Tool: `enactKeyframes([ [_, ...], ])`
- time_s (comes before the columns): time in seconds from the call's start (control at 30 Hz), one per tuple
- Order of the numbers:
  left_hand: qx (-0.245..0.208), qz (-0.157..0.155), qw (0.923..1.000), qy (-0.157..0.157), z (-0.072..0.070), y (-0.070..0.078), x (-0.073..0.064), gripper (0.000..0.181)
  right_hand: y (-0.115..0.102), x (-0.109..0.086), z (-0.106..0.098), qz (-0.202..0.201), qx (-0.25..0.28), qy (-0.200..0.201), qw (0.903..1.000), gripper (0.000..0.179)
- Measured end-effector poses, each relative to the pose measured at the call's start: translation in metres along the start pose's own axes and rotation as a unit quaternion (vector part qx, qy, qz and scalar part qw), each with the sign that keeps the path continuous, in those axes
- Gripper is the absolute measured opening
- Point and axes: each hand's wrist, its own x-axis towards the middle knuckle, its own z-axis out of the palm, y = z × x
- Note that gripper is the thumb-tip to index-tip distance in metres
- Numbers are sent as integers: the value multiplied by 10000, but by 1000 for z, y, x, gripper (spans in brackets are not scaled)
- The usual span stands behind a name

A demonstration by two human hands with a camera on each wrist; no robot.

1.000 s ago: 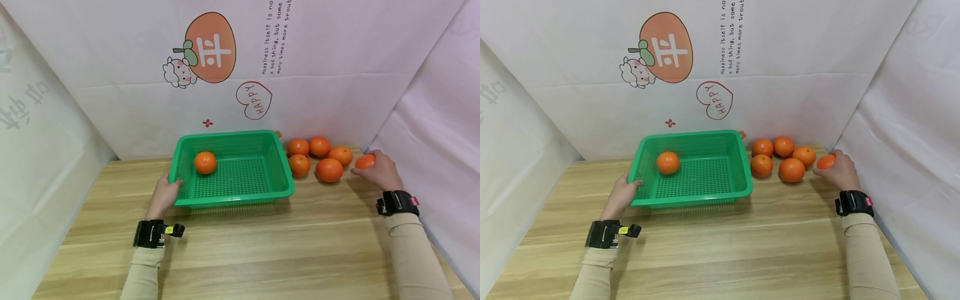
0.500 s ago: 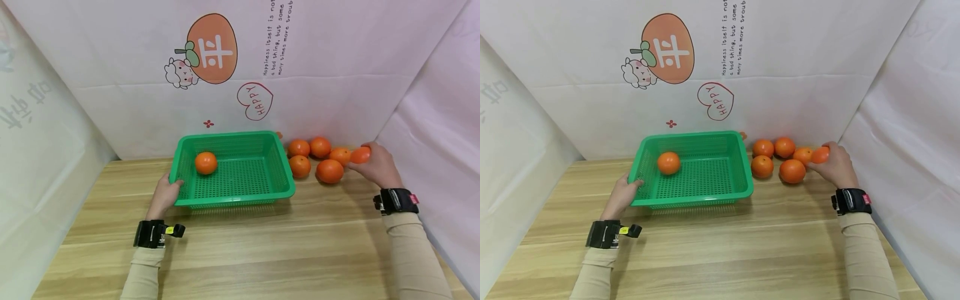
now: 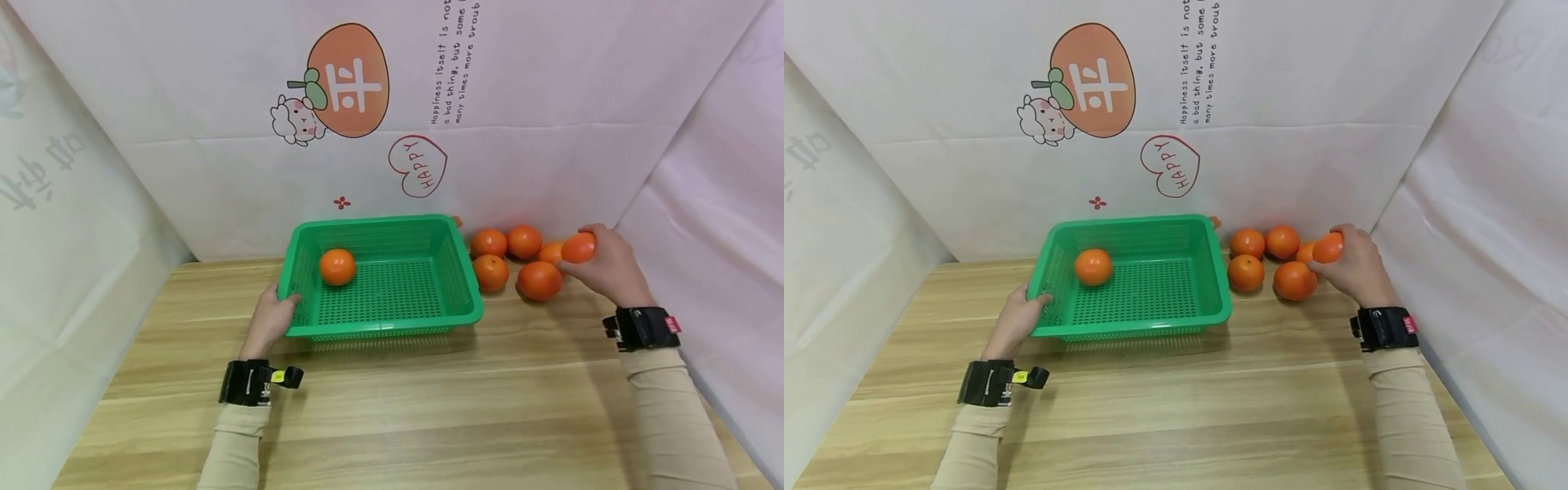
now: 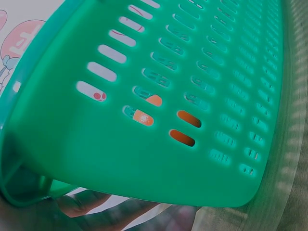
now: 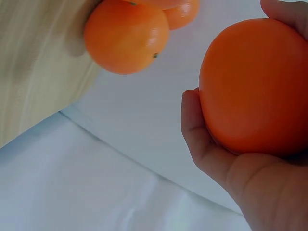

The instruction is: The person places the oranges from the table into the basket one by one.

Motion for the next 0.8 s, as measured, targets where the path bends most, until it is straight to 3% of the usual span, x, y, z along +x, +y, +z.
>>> enactKeyframes([
  [0.63,4,-36,10000,-5,0,-1,0,60,-41,-3,-3,-665,-26,-70,9978,74],
  [0.8,-1,3,10000,0,0,-1,1,60,-53,2,1,-1005,551,-97,9934,38],
])
